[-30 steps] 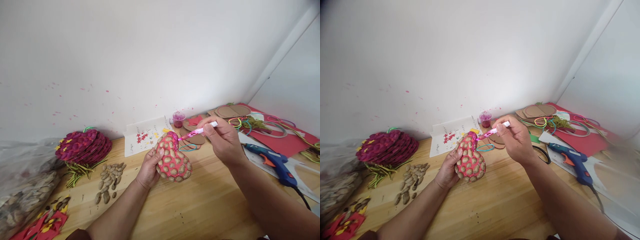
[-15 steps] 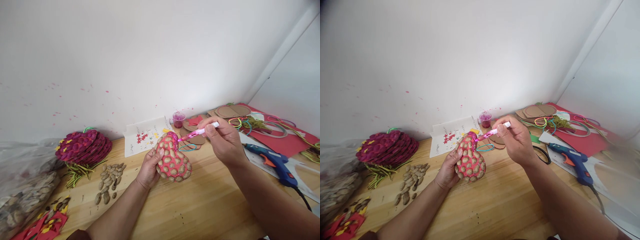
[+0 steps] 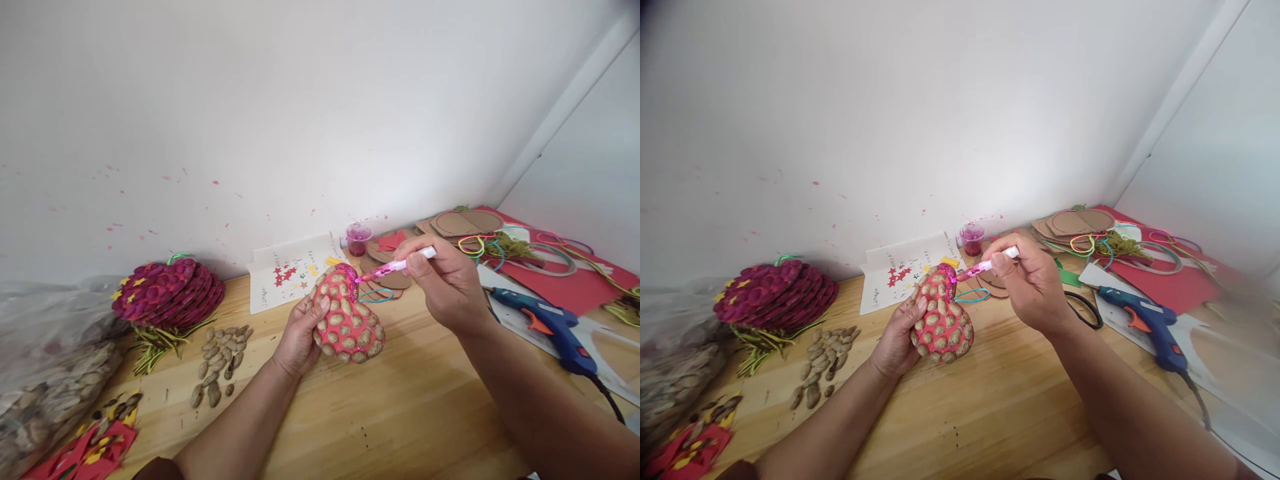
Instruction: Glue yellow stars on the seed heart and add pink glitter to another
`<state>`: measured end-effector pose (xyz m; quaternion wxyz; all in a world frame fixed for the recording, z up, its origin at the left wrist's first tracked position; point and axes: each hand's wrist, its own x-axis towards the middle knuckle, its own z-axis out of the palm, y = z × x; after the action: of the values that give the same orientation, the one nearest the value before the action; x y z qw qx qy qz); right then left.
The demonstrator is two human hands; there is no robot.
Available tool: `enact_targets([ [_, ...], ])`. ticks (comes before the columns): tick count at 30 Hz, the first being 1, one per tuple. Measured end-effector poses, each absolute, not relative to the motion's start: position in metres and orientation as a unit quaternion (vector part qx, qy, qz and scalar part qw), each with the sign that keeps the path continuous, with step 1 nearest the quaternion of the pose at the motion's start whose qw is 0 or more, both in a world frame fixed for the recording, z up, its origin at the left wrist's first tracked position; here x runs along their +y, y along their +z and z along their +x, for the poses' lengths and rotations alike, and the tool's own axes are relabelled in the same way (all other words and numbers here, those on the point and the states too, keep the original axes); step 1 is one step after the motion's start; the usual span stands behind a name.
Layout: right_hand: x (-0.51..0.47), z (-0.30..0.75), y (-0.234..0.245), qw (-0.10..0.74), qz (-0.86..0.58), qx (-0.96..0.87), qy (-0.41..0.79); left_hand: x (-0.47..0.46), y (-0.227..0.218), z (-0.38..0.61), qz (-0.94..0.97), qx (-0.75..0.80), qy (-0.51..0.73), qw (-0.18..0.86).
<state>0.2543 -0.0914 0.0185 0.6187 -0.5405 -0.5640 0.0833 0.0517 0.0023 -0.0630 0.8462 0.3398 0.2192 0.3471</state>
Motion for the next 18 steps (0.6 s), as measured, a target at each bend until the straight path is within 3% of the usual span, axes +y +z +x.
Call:
enact_targets([
  [18, -0.094, 0.2523, 0.0165, 0.614, -0.547, -0.568, 0.035, 0.0044, -0.0634, 0.0506, 0.339, 0.205, 0.34, 0.853],
])
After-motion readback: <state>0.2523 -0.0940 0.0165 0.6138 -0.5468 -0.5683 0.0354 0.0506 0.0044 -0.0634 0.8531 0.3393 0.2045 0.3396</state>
